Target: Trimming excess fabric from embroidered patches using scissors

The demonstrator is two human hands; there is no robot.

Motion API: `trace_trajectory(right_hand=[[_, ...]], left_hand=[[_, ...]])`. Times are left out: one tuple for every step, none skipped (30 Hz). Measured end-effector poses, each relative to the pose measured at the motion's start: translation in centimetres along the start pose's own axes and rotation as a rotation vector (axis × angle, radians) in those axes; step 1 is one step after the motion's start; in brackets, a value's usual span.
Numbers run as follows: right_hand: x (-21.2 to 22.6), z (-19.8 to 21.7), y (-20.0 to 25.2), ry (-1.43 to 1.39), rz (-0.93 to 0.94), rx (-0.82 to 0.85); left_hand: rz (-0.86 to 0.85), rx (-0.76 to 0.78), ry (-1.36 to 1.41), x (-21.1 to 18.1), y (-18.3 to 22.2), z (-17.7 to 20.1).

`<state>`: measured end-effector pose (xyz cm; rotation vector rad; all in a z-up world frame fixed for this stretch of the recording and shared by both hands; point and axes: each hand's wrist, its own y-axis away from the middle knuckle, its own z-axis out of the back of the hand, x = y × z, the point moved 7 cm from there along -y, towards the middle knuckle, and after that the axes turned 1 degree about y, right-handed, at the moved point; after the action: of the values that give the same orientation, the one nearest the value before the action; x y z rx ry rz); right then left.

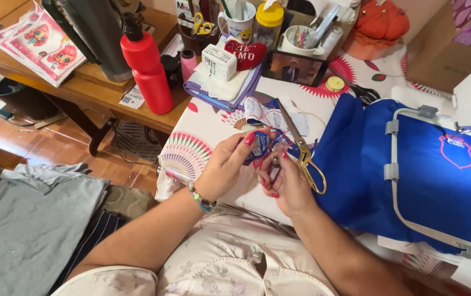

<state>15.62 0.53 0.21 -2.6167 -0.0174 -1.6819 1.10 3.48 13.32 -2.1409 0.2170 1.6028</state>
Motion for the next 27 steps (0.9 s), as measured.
trace_trajectory(right_hand=[[0.4,-0.5,0.0,0.001,0.006,0.001],[0.7,-0.9,0.1,0.033,-0.002,-0.015],[0.9,-1.3,0.2,0.064,-0.010,-0.031],[1.0,-1.6,0.1,0.064,-0.009,-0.031],[1.2,-1.9,0.0,0.102,0.000,-0.034],[1.3,-2.2,0.0,0.141,0.009,-0.038],[1.0,-1.9,-0.1,0.140,0.009,-0.040],[0.6,-1.6,-0.1,0.170,-0.002,-0.039],[0.2,-1.3,-0.2,0.199,-0.013,-0.039],[0.3,-1.4,-0.2,0.197,-0.014,-0.042],[0.5,-1.7,-0.3,0.227,-0.017,-0.028],[0.7,-1.9,-0.3,0.258,-0.019,-0.014],[0.9,-2.0,-0.2,0.256,-0.019,-0.017],[1.1,-2.1,-0.1,0.261,-0.038,-0.009],[1.2,-2.3,0.0,0.266,-0.057,-0.001],[1.0,-2.2,0.0,0.264,-0.056,-0.002],[0.9,-2.1,-0.1,0.256,-0.057,-0.010],[0.7,-2.0,-0.1,0.249,-0.057,-0.018],[0.6,-1.8,-0.2,0.248,-0.056,-0.018],[0.4,-1.6,-0.3,0.235,-0.053,-0.013],[0.2,-1.4,-0.3,0.222,-0.049,-0.008],[0.0,-1.2,-0.3,0.221,-0.048,-0.008],[-0.1,-1.0,-0.3,0.210,-0.042,-0.014],[-0.3,-0.8,-0.3,0.200,-0.039,-0.021],[-0.2,-1.0,-0.3,0.199,-0.038,-0.021],[-0.1,-1.2,-0.2,0.188,-0.034,-0.009],[0.0,-1.4,-0.2,0.176,-0.030,0.003]], left_hand=[[-0.006,0.003,-0.001,-0.2,0.1,-0.3],[-0.012,-0.012,0.025,-0.3,0.2,-0.4],[-0.018,-0.028,0.051,-0.4,0.3,-0.5],[-0.018,-0.027,0.051,-0.2,0.3,-0.3],[-0.026,-0.018,0.049,0.0,0.2,-0.3],[-0.032,-0.008,0.046,0.2,0.2,-0.2],[-0.031,-0.007,0.047,0.2,0.2,-0.2],[-0.030,-0.003,0.050,0.3,0.1,-0.3],[-0.029,0.000,0.054,0.3,0.1,-0.3],[-0.026,0.002,0.053,0.4,0.2,-0.4],[-0.023,-0.001,0.054,0.5,0.2,-0.5],[-0.021,-0.003,0.055,0.5,0.2,-0.6],[-0.019,-0.001,0.054,0.7,0.2,-0.6],[-0.016,-0.002,0.048,0.8,0.1,-0.6],[-0.013,-0.003,0.043,1.0,0.1,-0.6],[-0.012,-0.002,0.041,1.0,0.1,-0.6],[-0.007,0.000,0.031,1.0,0.2,-0.7],[-0.003,0.003,0.022,1.0,0.2,-0.7],[-0.003,0.003,0.021,1.3,0.1,-0.6],[0.001,0.009,0.041,1.6,0.1,-0.5],[0.004,0.015,0.061,2.0,0.1,-0.5],[0.004,0.016,0.060,0.9,0.5,-0.7],[0.009,0.013,0.028,-0.1,0.9,-0.9],[0.014,0.009,-0.003,-1.1,1.3,-1.0],[0.014,0.010,-0.004,-0.9,1.3,-0.9],[0.020,0.017,0.014,-0.5,1.3,-0.8],[0.025,0.025,0.033,-0.2,1.2,-0.7]])
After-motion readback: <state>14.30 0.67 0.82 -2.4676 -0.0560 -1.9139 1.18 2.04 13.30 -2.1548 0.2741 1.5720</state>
